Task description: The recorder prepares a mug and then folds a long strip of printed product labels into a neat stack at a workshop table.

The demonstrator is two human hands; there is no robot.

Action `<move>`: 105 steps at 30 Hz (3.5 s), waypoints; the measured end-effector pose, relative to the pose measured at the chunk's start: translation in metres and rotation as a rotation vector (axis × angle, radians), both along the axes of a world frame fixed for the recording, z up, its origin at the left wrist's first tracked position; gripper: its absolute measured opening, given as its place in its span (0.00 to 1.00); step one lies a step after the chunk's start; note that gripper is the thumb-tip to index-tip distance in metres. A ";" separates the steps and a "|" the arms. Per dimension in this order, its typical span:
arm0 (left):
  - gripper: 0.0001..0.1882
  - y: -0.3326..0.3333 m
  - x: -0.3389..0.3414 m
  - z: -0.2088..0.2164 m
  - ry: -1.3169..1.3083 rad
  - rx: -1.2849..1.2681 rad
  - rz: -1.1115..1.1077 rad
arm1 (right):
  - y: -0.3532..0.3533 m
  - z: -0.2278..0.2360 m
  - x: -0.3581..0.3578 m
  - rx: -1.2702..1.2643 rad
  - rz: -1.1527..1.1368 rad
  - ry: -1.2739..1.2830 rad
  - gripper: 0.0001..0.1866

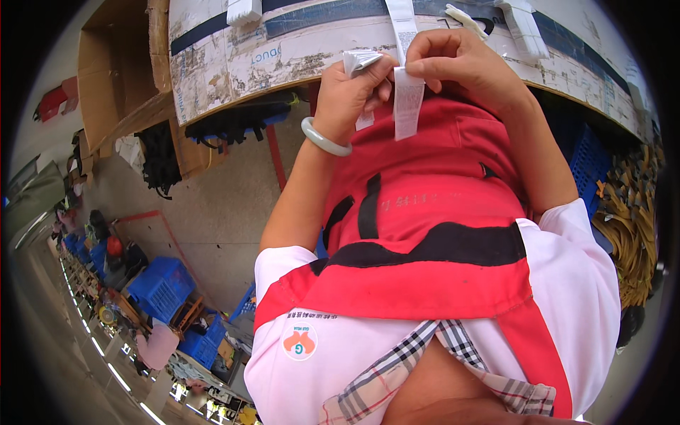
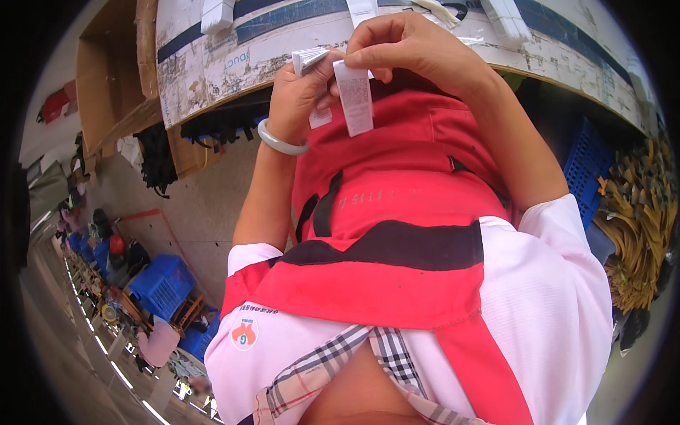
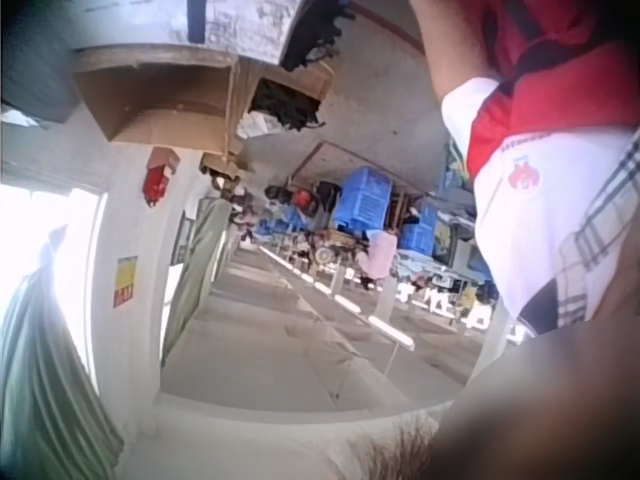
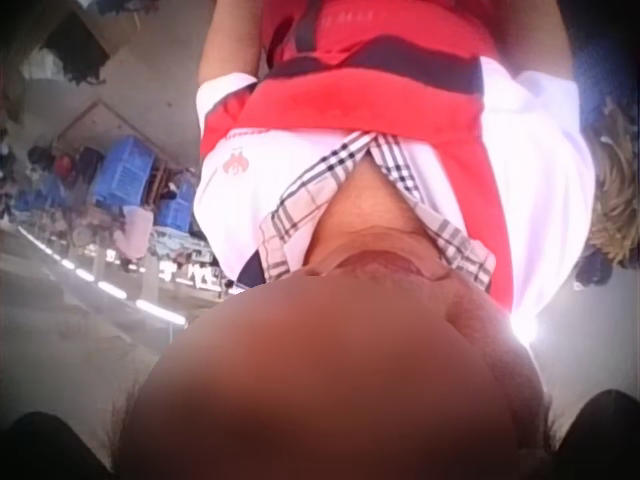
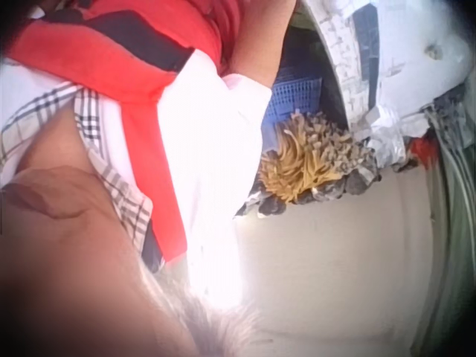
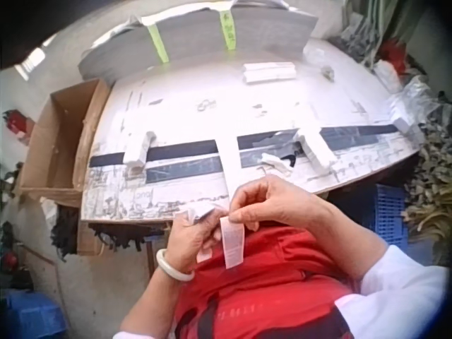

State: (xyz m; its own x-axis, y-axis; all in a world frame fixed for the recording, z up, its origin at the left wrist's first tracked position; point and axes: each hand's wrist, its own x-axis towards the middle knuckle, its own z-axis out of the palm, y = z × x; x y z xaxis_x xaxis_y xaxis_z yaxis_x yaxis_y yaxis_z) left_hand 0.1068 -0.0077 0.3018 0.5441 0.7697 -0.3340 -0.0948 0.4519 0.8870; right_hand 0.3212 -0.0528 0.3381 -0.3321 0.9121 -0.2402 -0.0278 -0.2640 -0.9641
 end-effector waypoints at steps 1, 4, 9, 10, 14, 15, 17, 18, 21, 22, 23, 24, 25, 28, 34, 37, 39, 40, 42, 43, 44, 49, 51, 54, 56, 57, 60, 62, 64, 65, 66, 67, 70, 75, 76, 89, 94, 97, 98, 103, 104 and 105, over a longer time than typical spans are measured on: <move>0.14 0.002 -0.003 -0.002 -0.099 -0.069 -0.066 | -0.002 0.003 -0.002 -0.068 0.027 0.105 0.09; 0.23 0.005 -0.007 -0.007 -0.192 -0.248 -0.277 | -0.007 0.001 -0.023 0.055 -0.146 -0.073 0.10; 0.20 -0.004 -0.002 -0.016 -0.280 -0.231 -0.250 | 0.003 -0.030 -0.015 0.244 -0.235 -0.195 0.11; 0.20 -0.005 -0.002 -0.019 -0.281 -0.233 -0.259 | 0.011 -0.039 -0.008 0.472 -0.326 -0.435 0.12; 0.15 -0.003 0.002 -0.019 -0.251 -0.227 -0.153 | 0.032 -0.051 0.004 0.519 -0.431 -0.797 0.09; 0.14 -0.003 0.001 -0.020 -0.209 -0.192 -0.113 | 0.035 -0.051 0.002 0.416 -0.474 -0.728 0.06; 0.11 -0.001 0.000 -0.022 -0.110 -0.091 -0.018 | 0.033 -0.049 0.001 0.532 -0.472 -0.745 0.06; 0.11 -0.002 0.001 -0.021 -0.111 -0.091 -0.014 | 0.029 -0.047 0.000 0.640 -0.467 -0.764 0.05; 0.06 0.002 0.008 -0.020 0.098 0.602 0.249 | 0.017 -0.035 -0.001 0.537 -0.304 -0.627 0.10; 0.06 0.004 0.007 -0.019 0.102 0.601 0.251 | 0.012 -0.029 -0.007 0.535 -0.301 -0.623 0.10; 0.07 0.006 0.005 -0.018 0.065 0.698 0.223 | 0.009 -0.024 -0.013 0.513 -0.287 -0.492 0.09; 0.08 0.009 0.004 -0.017 0.022 0.796 0.190 | 0.007 -0.019 -0.016 0.490 -0.278 -0.367 0.08; 0.08 0.010 0.002 -0.016 0.028 0.796 0.155 | 0.007 -0.017 -0.016 0.492 -0.242 -0.345 0.08; 0.07 0.004 -0.001 -0.010 0.076 0.722 0.140 | 0.001 -0.018 -0.015 0.382 -0.268 -0.287 0.09; 0.07 -0.004 0.000 -0.010 0.029 0.540 0.147 | -0.002 -0.022 -0.014 0.340 -0.231 -0.261 0.10; 0.07 -0.005 -0.001 -0.010 0.042 0.475 0.100 | -0.004 -0.020 -0.015 0.380 -0.224 -0.300 0.09; 0.09 -0.002 -0.004 -0.006 0.012 0.263 0.040 | -0.002 -0.014 -0.011 0.254 -0.166 -0.263 0.09; 0.10 -0.001 -0.006 -0.004 -0.019 0.052 -0.016 | 0.000 -0.011 -0.009 0.128 -0.107 -0.226 0.08; 0.12 0.002 -0.007 -0.006 -0.056 -0.035 -0.055 | -0.004 0.002 -0.009 0.045 0.000 -0.067 0.07; 0.16 0.002 -0.008 -0.006 -0.097 -0.121 -0.095 | -0.007 0.006 -0.010 -0.039 0.104 0.088 0.06; 0.16 0.000 -0.009 -0.006 -0.095 -0.123 -0.093 | -0.007 0.003 -0.018 -0.040 0.107 0.091 0.06; 0.24 -0.007 -0.004 -0.016 -0.218 -0.198 -0.242 | -0.006 -0.024 -0.027 0.084 -0.191 -0.059 0.07; 0.20 -0.006 -0.004 -0.019 -0.251 -0.199 -0.255 | 0.003 -0.032 -0.016 0.355 -0.253 -0.368 0.10; 0.15 -0.005 0.000 -0.018 -0.348 -0.254 -0.154 | 0.029 -0.047 0.008 0.638 -0.389 -0.898 0.10; 0.14 -0.006 0.004 -0.018 -0.319 -0.238 -0.106 | 0.034 -0.051 0.005 0.531 -0.436 -0.815 0.08; 0.13 -0.006 0.003 -0.020 -0.238 -0.190 -0.103 | 0.036 -0.053 0.003 0.427 -0.473 -0.726 0.05; 0.09 -0.001 0.003 -0.026 -0.110 -0.095 -0.053 | 0.033 -0.051 -0.001 0.592 -0.509 -0.806 0.05; 0.08 0.000 0.007 -0.030 0.047 0.343 0.160 | 0.025 -0.038 -0.006 0.533 -0.470 -0.690 0.05; 0.10 0.006 0.014 -0.026 0.050 0.559 0.224 | 0.024 -0.035 -0.007 0.465 -0.445 -0.584 0.05; 0.09 0.009 0.015 -0.025 0.048 0.680 0.207 | 0.029 -0.041 -0.009 0.850 -0.433 -0.394 0.06; 0.08 0.012 0.015 -0.024 0.042 0.802 0.188 | 0.033 -0.044 -0.008 1.227 -0.408 -0.189 0.06; 0.07 0.015 0.005 -0.021 0.062 0.826 0.110 | 0.011 -0.025 -0.005 0.648 -0.244 -0.512 0.10; 0.06 0.006 0.002 -0.009 0.046 0.592 0.131 | 0.007 -0.014 -0.009 0.469 -0.232 -0.398 0.09; 0.08 0.001 -0.001 -0.009 0.057 0.523 0.088 | 0.002 -0.021 -0.009 0.284 -0.182 -0.230 0.08; 0.08 0.000 -0.001 -0.009 0.045 0.444 0.086 | 0.001 -0.022 -0.010 0.282 -0.182 -0.194 0.08; 0.23 0.000 -0.003 -0.010 -0.171 -0.233 -0.216 | -0.007 -0.010 -0.027 0.203 -0.178 -0.195 0.11; 0.19 -0.002 -0.002 -0.021 -0.255 -0.149 -0.222 | 0.007 -0.033 -0.013 0.146 -0.181 -0.060 0.11; 0.15 0.000 -0.001 -0.022 -0.327 -0.229 -0.186 | 0.034 -0.041 0.009 0.432 -0.340 -0.880 0.11; 0.15 0.000 0.001 -0.022 -0.329 -0.228 -0.194 | 0.035 -0.046 0.012 0.431 -0.348 -0.884 0.11; 0.12 0.004 0.000 -0.027 -0.055 0.004 -0.037 | 0.036 -0.048 0.002 0.501 -0.469 -0.763 0.06; 0.11 0.006 0.000 -0.030 0.039 0.105 0.019 | 0.033 -0.045 0.000 0.502 -0.468 -0.762 0.06; 0.09 0.005 0.004 -0.026 0.067 0.201 0.146 | 0.029 -0.041 -0.003 0.484 -0.444 -0.683 0.05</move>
